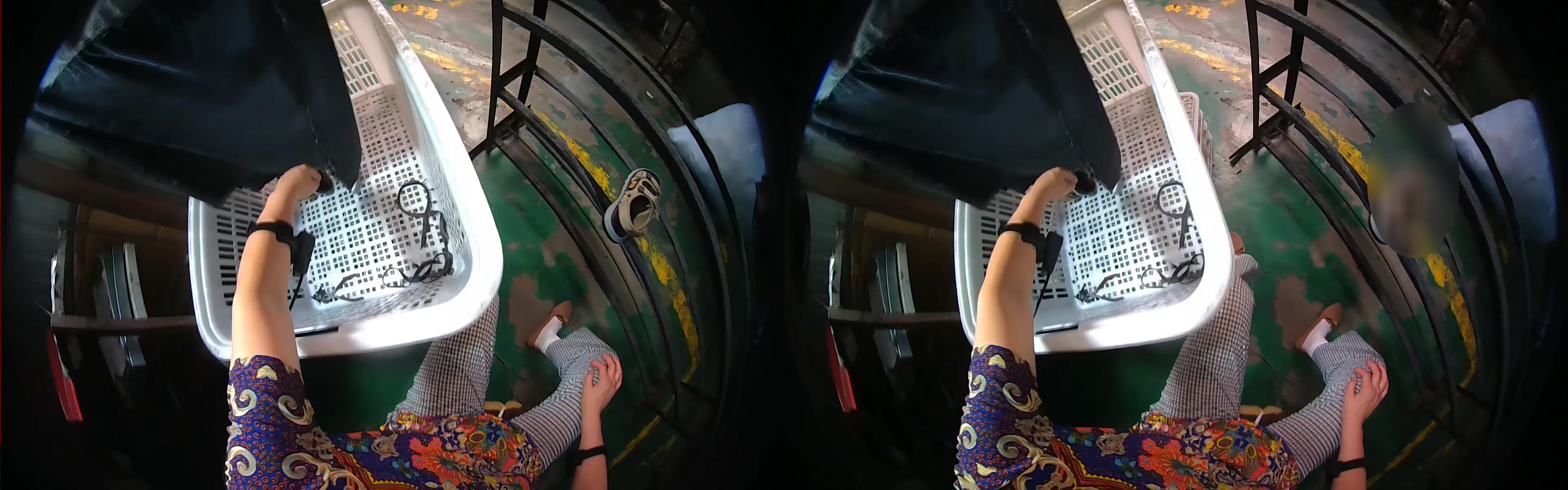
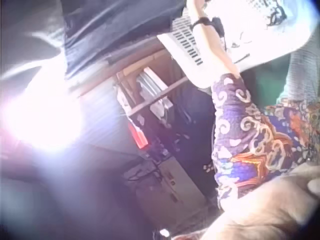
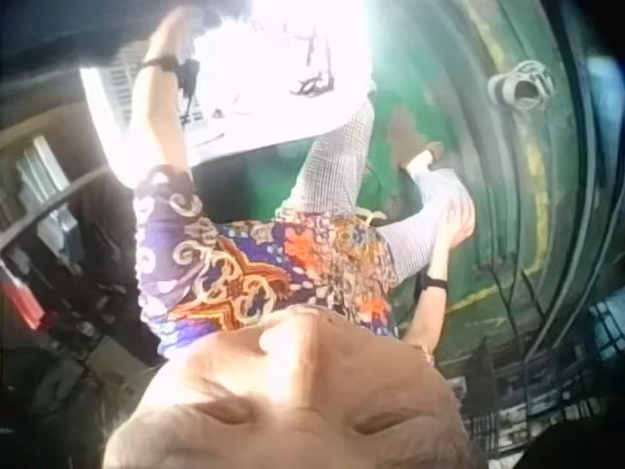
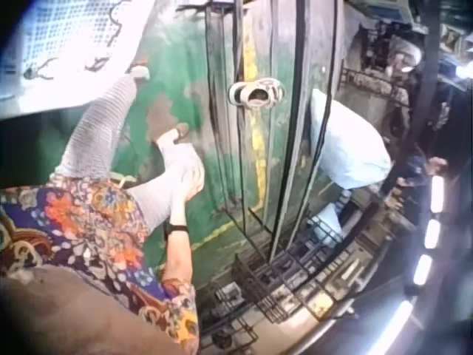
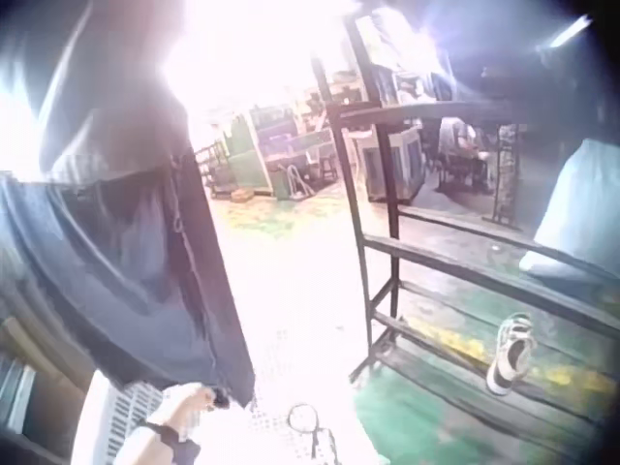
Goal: Inspecting sandals, checking the soles, and placing them on a drying or storage rack.
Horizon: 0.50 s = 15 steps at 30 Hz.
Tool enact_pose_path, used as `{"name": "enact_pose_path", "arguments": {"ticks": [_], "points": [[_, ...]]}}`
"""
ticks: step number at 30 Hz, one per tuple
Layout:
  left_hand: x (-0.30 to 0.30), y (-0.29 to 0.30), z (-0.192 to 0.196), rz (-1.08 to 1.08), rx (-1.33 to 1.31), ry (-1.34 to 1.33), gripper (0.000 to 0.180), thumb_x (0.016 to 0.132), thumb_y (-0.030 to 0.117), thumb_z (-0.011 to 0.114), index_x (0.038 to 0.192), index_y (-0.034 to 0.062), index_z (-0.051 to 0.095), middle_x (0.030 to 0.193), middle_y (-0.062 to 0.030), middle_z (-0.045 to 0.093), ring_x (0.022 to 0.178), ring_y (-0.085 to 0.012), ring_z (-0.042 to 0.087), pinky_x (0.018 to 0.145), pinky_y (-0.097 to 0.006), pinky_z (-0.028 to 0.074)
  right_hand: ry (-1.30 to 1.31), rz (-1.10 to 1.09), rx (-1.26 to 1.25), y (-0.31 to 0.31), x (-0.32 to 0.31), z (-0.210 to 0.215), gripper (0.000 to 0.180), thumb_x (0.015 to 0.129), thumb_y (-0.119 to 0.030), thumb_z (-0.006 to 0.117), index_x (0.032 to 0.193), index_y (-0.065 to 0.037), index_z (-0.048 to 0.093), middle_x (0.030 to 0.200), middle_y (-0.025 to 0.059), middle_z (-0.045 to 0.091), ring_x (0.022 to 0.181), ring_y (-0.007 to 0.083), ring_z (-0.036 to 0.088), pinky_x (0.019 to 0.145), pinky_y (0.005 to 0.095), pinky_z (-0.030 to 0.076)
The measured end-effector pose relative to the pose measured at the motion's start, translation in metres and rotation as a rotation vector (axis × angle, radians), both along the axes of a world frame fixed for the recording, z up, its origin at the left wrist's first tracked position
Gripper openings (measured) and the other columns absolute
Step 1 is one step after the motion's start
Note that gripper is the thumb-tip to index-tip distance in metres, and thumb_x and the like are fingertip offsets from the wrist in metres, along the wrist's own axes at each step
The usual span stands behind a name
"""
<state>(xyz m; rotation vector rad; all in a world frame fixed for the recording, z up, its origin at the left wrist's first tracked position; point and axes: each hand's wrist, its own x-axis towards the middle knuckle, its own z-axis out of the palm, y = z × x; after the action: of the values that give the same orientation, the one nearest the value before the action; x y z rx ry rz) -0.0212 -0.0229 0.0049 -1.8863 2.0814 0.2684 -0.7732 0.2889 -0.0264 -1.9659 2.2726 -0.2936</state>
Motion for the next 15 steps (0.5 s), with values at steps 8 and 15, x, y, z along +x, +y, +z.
{"name": "enact_pose_path", "arguments": {"ticks": [8, 15], "points": [[0.028, -0.003, -0.106, 0.914, 0.201, 0.477, 0.057, 0.081, 0.024, 0.062, 0.136, 0.0226, 0.047, 0.117, -0.0109, 0.061, 0.107, -0.0269, 0.057, 0.080, -0.041, 0.049, 0.101, -0.043, 0.117, -0.017, 0.011, 0.003, 0.015, 0.066, -0.006, 0.060, 0.082, -0.007, 0.059, 0.115, 0.0088, 0.057, 0.121, 0.0331, 0.044, 0.104, 0.0500, 0.029], [0.110, 0.004, -0.206, 1.260, 0.035, 0.597, 0.054, 0.081, 0.034, 0.066, 0.131, 0.0197, 0.050, 0.128, -0.0074, 0.048, 0.114, -0.0300, 0.043, 0.079, -0.051, 0.043, 0.038, -0.004, 0.162, -0.045, 0.031, 0.011, 0.019, 0.065, -0.007, 0.061, 0.084, -0.007, 0.058, 0.112, 0.0095, 0.054, 0.119, 0.0359, 0.042, 0.102, 0.0523, 0.029]]}}
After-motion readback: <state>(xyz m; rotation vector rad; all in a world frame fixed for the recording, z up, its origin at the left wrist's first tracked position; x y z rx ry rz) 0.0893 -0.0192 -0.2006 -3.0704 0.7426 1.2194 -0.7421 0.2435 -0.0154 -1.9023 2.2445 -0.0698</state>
